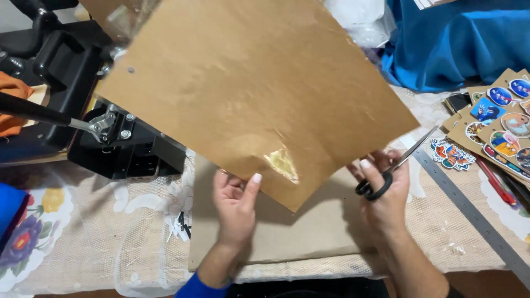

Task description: The person uses scissors to trim the edges of a large sheet of brown paper placed on a table. They repeatedly lift and rotate the paper to cut along different sides, removing excess material.

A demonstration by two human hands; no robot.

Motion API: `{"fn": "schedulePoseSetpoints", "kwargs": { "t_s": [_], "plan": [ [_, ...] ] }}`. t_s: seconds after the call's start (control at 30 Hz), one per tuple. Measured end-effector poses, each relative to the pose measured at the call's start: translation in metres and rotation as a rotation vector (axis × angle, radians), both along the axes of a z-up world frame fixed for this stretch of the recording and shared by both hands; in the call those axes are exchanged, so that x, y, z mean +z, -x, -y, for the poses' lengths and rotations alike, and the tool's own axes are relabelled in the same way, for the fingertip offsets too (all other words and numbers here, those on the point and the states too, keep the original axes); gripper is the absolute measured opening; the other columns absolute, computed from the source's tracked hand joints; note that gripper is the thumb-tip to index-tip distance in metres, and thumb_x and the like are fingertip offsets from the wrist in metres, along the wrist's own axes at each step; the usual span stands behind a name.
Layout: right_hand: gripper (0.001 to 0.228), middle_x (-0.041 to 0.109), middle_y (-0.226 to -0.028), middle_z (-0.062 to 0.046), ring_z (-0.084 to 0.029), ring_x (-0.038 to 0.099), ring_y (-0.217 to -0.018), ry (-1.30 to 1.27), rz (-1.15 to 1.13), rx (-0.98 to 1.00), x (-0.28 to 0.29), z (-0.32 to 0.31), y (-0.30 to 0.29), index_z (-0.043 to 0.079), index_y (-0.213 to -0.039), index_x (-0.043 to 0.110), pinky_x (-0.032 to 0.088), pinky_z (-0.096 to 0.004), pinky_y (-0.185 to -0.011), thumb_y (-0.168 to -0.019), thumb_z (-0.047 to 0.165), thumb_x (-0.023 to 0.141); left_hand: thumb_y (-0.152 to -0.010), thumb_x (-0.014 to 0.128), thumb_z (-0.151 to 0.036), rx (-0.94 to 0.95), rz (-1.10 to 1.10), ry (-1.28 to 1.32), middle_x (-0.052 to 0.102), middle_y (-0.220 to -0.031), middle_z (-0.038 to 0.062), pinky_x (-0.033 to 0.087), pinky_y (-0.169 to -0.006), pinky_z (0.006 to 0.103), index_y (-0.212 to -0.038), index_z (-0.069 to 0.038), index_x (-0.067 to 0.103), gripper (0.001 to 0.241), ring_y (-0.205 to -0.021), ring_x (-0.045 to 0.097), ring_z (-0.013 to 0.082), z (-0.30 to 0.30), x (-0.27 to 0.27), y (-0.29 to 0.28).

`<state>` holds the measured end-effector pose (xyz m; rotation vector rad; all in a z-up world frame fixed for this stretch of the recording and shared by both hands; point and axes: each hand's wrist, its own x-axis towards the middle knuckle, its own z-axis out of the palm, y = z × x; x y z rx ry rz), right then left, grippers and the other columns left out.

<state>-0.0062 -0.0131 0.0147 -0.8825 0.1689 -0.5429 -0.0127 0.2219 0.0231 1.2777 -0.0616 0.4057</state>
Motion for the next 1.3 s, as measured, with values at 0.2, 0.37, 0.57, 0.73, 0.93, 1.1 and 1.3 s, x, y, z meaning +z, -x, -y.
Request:
{"fn": "schedulePoseSetpoints", "kwargs": {
  "t_s": [0.2,0.37,0.57,0.73,0.93,1.1,1.3],
  "plan": [
    [0.042,0.057,-0.146,-0.013,-0.029,0.059,-0.134,0.383,0.003,0.277,0.025,0.062,-0.042,0.020,-0.115,0.046,0.051,-0.039,-0.108,-0.084,0.007,0.070,-0.088,0.074,-0.002,-0.115,0.053,-0.228,0.070,-0.076,0.009,0.059,-0.062,0.0269,-0.099,-0.002,0.057,0.020,-0.069,0.066,0.0117,-0.075,0.009,-0.022],
    [0.038,0.057,-0.145,-0.018,-0.034,0.056,-0.133,0.461,-0.035,0.485,-0.002,0.055,-0.081,0.010,-0.112,0.051,0.047,-0.044,-0.107,-0.082,0.002,0.074,-0.081,0.077,0.002,-0.186,0.018,-0.667,0.065,-0.063,0.010,0.061,-0.062,0.0327,-0.082,-0.001,0.063,0.014,-0.059,0.064,0.0180,-0.133,-0.029,-0.043],
    [0.041,0.066,-0.118,-0.006,-0.018,0.068,-0.111,0.348,0.037,0.470,0.003,0.019,-0.100,0.014,-0.103,0.046,0.054,-0.038,-0.102,-0.081,0.001,0.078,-0.082,0.074,0.001,-0.187,0.004,-0.716,0.074,-0.073,0.015,0.063,-0.065,0.0379,-0.095,0.000,0.072,0.014,-0.065,0.069,0.0200,-0.126,0.001,-0.032],
    [0.047,0.047,-0.086,0.005,-0.006,0.057,-0.076,0.394,0.106,0.397,-0.028,0.031,-0.122,0.018,-0.105,0.041,0.050,-0.018,-0.068,-0.083,0.000,0.079,-0.083,0.073,0.000,-0.201,-0.035,-0.671,0.073,-0.073,0.012,0.061,-0.064,0.0366,-0.100,0.000,0.070,0.017,-0.065,0.063,0.0162,-0.131,-0.001,-0.036],
    [0.049,0.043,-0.089,0.003,-0.004,0.054,-0.067,0.359,0.093,0.299,-0.004,0.026,-0.100,0.018,-0.105,0.038,0.051,-0.018,-0.057,-0.084,-0.004,0.077,-0.085,0.066,0.002,-0.302,-0.027,-0.373,0.073,-0.084,0.011,0.057,-0.061,0.0260,-0.140,-0.002,0.052,0.056,-0.066,0.056,0.0105,-0.141,-0.015,-0.041],
    [0.046,0.042,-0.087,0.005,-0.002,0.052,-0.066,0.261,0.057,0.263,0.011,0.010,-0.083,0.019,-0.102,0.038,0.051,-0.014,-0.060,-0.086,-0.002,0.075,-0.096,0.058,-0.027,-0.426,-0.015,0.117,0.075,-0.102,0.018,0.060,-0.069,0.0302,-0.142,-0.001,0.048,0.054,-0.082,0.070,0.0144,-0.136,-0.031,-0.022],
    [0.037,0.041,-0.073,0.007,-0.005,0.048,-0.063,0.033,-0.054,0.253,0.017,0.000,-0.076,0.020,-0.093,0.040,0.045,-0.020,-0.068,-0.085,0.000,0.071,-0.095,0.054,-0.028,-0.622,-0.272,0.241,0.070,-0.121,0.017,0.056,-0.094,0.0384,-0.133,-0.001,0.055,0.047,-0.111,0.068,0.0270,-0.102,-0.063,0.027]
  ]
}}
